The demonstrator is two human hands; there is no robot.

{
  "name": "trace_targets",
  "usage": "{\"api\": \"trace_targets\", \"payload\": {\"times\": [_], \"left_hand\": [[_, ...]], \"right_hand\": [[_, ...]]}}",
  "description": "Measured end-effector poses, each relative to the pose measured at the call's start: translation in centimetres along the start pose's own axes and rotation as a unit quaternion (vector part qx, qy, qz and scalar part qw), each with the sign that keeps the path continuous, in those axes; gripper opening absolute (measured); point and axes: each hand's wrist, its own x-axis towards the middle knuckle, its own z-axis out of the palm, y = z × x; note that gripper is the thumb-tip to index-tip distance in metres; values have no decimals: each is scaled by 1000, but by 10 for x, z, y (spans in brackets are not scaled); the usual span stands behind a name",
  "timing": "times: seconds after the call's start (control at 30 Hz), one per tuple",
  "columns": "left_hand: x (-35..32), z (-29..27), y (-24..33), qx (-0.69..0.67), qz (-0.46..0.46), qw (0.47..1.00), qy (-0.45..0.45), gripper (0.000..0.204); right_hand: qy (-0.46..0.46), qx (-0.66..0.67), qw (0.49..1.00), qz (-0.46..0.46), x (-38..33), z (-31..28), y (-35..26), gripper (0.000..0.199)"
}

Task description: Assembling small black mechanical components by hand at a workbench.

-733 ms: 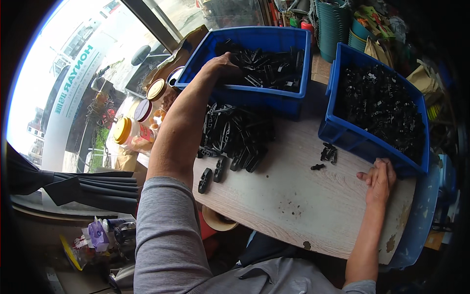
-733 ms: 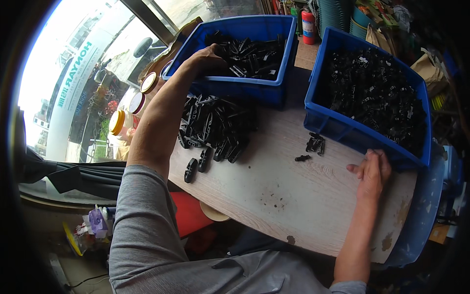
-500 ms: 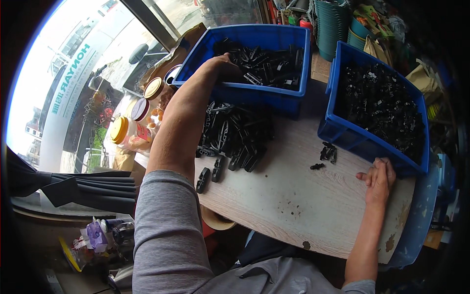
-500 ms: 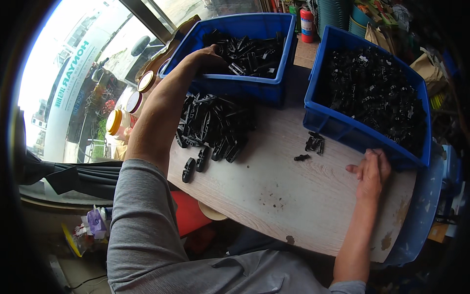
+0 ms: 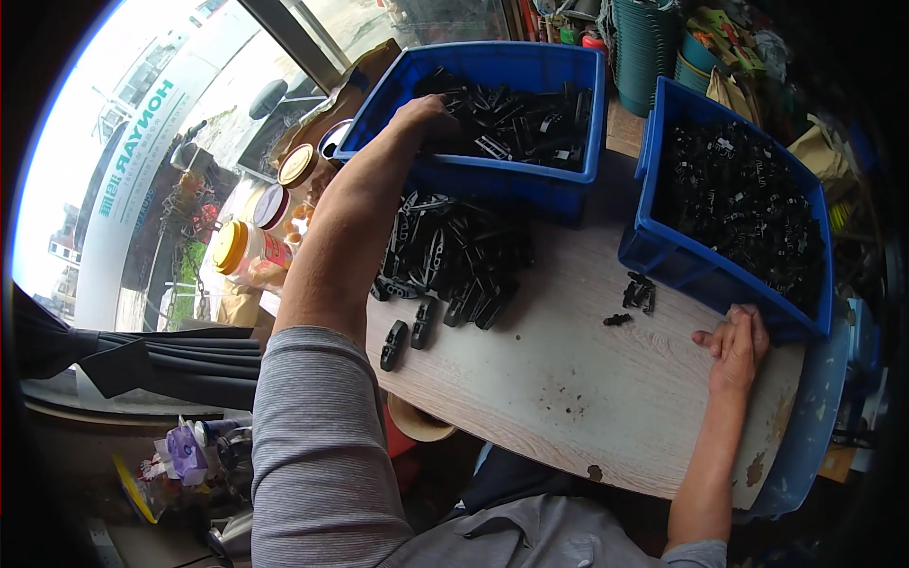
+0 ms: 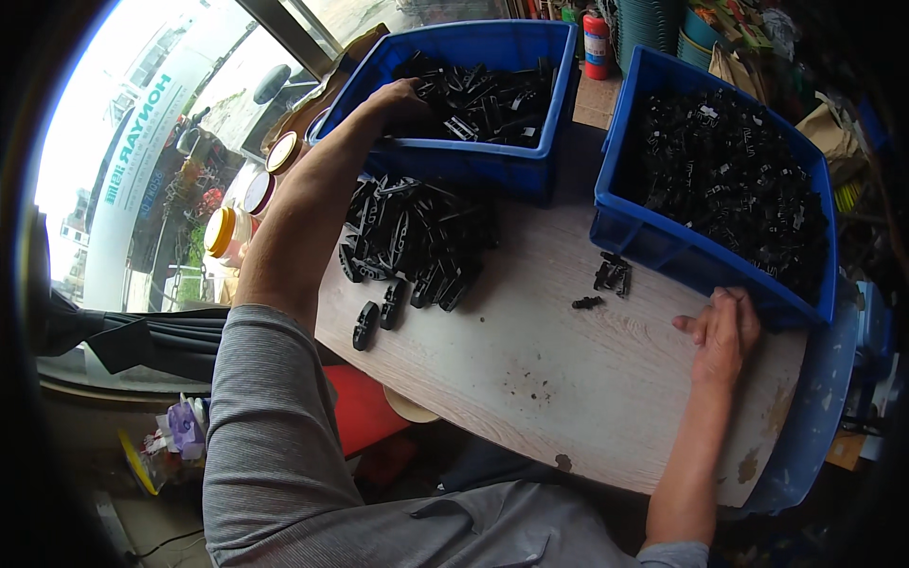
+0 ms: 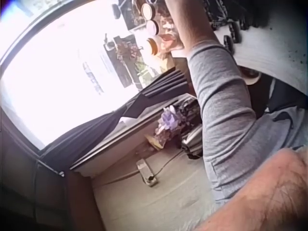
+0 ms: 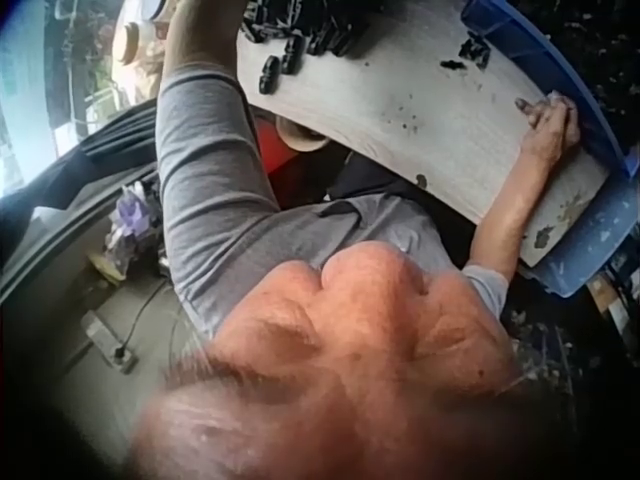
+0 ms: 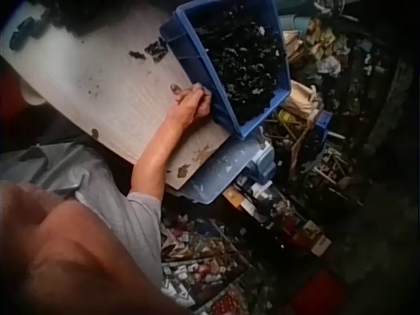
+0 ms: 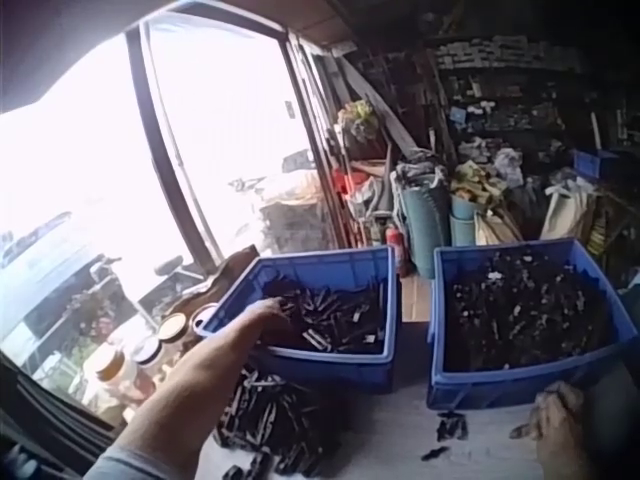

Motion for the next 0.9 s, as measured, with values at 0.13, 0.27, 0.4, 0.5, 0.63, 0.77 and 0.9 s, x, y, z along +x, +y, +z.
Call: {"api": "trace_targets", "payload": {"times": [0.13,0.27,0.4,0.5,0.63,0.77,0.9], "left_hand": [[4,3,-12,40,28,995,89,76],[1,-2,-11,14,22,994,103,74],[-13,-7,-6,-47,28,992,113,73],[-17,-9,-10,-48,61,986,147,66],[-22,-18,-18,-100,64,984,137,57],[-40,-25,-16,-178,111,961,180,54],[-61,-29,-16,-271,96,926,245,58]], "right_hand": [[13,2,1000,-11,-1,3,3,14],[-17,-8,1000,22,1,0,0,14],[0,1,1000,0,2,-4,5,16],[2,3,1000,0,2,2,1,16],[-29,-13,999,2,2,-2,5,16],[15,15,1000,-9,0,3,0,16],[-14,-3,1000,2,1,-1,-1,14]]}}
